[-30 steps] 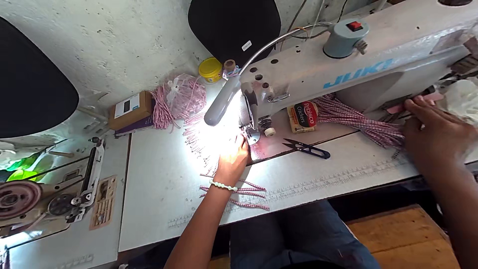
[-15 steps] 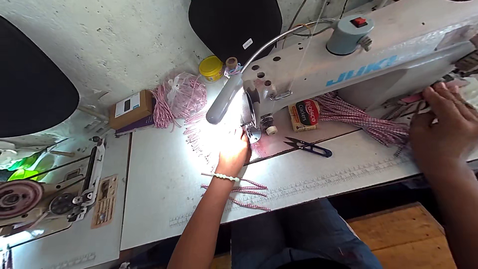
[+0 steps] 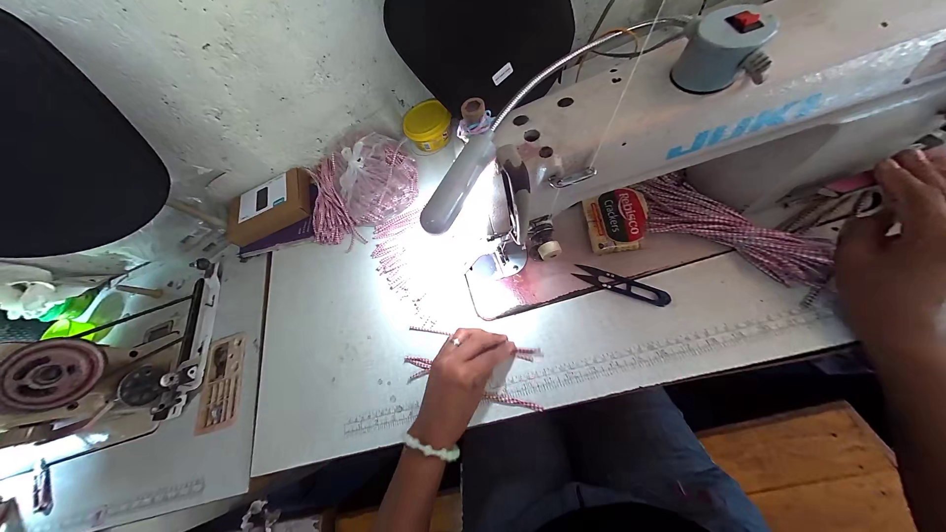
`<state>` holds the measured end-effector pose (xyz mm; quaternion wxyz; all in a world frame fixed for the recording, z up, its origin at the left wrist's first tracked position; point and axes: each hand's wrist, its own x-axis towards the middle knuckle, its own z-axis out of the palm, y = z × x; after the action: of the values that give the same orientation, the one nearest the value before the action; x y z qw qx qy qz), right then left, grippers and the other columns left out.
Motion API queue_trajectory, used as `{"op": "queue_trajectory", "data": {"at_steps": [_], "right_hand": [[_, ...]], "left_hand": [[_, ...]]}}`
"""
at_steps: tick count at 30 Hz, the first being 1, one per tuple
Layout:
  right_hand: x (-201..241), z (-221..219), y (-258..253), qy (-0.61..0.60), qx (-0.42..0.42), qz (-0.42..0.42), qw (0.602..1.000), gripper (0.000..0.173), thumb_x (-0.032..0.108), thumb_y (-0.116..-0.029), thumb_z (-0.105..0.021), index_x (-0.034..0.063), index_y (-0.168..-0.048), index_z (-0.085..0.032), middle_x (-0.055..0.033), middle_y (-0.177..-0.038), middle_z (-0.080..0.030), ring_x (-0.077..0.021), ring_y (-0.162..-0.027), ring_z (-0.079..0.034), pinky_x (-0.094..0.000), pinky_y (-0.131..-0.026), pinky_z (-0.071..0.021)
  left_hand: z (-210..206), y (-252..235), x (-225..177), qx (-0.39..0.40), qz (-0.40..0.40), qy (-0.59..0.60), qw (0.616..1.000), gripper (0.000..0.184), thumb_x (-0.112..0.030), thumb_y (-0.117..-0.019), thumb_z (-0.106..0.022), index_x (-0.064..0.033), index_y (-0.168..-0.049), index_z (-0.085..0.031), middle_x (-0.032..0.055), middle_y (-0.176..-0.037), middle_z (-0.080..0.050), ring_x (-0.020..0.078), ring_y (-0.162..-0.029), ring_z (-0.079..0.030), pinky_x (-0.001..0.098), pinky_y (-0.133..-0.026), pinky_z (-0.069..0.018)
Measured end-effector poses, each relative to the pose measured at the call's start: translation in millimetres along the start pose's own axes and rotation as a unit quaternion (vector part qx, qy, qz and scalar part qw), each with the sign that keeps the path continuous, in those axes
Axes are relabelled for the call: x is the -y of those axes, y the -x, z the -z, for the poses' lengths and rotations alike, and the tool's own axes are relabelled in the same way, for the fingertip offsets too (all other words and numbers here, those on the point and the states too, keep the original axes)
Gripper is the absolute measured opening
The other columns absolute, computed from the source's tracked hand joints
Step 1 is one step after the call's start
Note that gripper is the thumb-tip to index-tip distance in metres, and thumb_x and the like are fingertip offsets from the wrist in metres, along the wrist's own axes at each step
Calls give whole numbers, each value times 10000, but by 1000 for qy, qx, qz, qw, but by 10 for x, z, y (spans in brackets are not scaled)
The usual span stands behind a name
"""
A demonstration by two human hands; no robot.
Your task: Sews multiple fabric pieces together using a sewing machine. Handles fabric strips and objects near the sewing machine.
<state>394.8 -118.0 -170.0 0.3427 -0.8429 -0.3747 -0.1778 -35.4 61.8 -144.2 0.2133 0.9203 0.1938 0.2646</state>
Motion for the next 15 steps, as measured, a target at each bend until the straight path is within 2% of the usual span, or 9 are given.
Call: {"op": "queue_trajectory", "data": {"at_steps": [3, 7, 11, 15], "right_hand": [[137, 65, -25, -6, -9, 6, 1000, 415, 73, -1068, -391, -43, -1442, -528, -271, -1528, -479, -439, -1477, -390, -541, -1228, -293], [178, 84, -40, 5, -20, 16, 1000, 407, 61, -1058, -404, -42, -1423, -553, -262, -1508, -509, -436, -1459, -422, -540, -1216, -321], [190, 78, -48, 4, -23, 15, 1000, 409, 58, -1054, -401, -51, -1417, -555, -264, -1504, -512, -434, -1457, -426, -528, -1213, -324], [172, 70, -50, 6, -19, 10, 1000, 409, 60, -1054, -405, -48, -1420, -552, -259, -1510, -509, -432, -1461, -420, -530, -1216, -318]], "left_hand": [[-136, -348, 130, -43, 2, -72, 996, 242, 11, -950, -610, -85, -1046, -810, 80, -1058, -775, 192, -970, -741, 345, -835, -586], [-218, -697, 282, -36, 20, -138, 990, 260, -2, -948, -618, -92, -1109, -800, 118, -1067, -763, 246, -959, -750, 384, -841, -606], [-262, -779, 321, -40, 33, -195, 979, 255, 1, -939, -624, -85, -1103, -799, 148, -1038, -756, 292, -886, -749, 413, -755, -607], [-282, -764, 253, -47, 48, -225, 972, 259, 16, -917, -637, -63, -1105, -796, 183, -1039, -749, 321, -902, -749, 421, -764, -609]]}}
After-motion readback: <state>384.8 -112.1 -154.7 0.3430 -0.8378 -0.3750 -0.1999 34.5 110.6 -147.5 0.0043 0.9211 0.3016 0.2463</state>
